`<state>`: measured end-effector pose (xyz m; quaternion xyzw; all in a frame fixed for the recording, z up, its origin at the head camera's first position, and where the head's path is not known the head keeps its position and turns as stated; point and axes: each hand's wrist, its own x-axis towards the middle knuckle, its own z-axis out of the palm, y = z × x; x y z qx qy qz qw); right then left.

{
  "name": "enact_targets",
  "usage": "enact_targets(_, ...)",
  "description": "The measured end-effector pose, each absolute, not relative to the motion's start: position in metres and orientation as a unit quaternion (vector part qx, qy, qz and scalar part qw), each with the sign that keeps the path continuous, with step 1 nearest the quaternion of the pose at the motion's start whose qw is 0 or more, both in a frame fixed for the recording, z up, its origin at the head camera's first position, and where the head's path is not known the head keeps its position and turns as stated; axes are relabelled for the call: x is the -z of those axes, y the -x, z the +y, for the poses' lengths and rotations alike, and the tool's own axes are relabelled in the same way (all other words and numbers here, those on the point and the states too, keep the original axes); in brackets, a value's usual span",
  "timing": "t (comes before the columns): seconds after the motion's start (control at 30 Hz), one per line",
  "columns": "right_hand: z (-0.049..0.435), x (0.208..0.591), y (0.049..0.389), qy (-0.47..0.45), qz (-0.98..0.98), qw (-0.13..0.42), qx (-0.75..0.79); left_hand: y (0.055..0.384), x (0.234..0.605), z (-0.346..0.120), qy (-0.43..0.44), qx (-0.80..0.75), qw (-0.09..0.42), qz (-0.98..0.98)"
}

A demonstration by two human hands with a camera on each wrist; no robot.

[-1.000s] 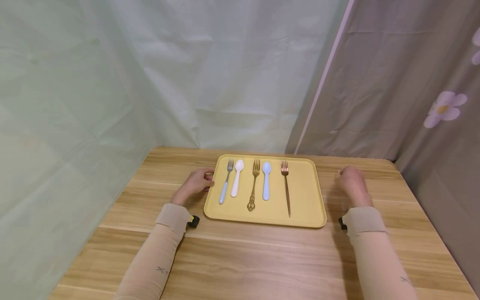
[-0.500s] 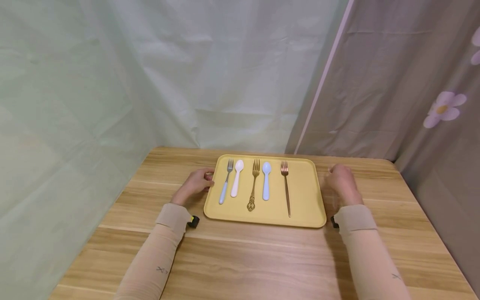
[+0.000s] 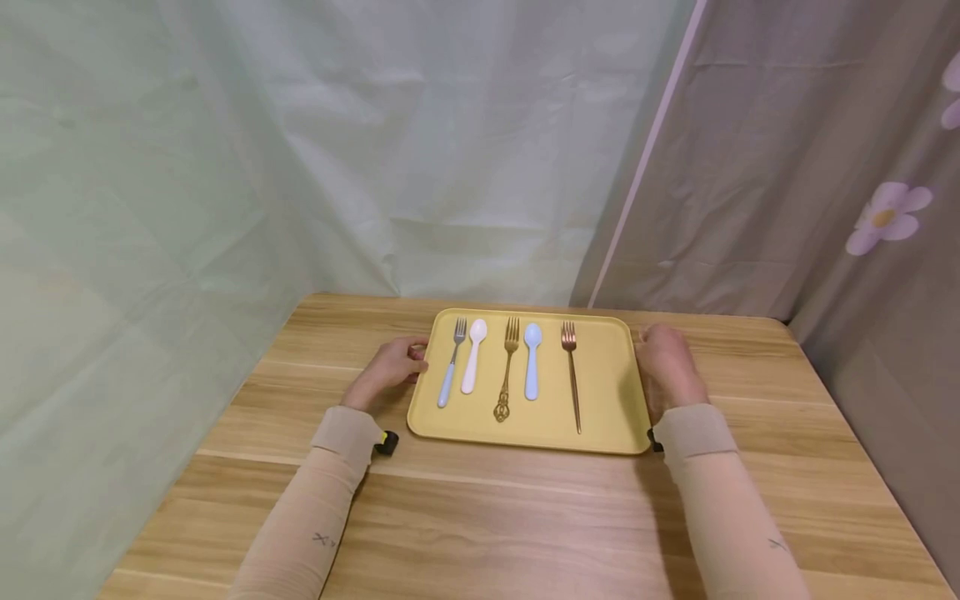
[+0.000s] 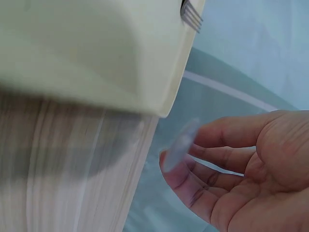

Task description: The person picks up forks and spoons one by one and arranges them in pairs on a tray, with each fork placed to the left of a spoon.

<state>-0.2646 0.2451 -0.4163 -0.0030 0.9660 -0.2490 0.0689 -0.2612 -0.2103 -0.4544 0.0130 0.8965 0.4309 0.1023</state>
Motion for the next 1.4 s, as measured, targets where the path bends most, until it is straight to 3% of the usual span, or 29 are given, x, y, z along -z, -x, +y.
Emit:
enact_targets(0.13,0.235,0.415,0.266,0.011,0.962,0.069,0.265,0.261,0.454,-0.211,-0.014,-0.429,0.102,0.897)
enact_targets(0.47,0.208,0.41,0.272,-0.005,0.942,0.137,0.307,0.262,0.454,-0.211,-0.015,-0.431,0.102,0.896)
enact_targets(1.4,0.18,0.428,0.279,0.038,0.957,0.104,0.269,0.262,0.456,-0.212,-0.016,-0.44,0.102,0.892)
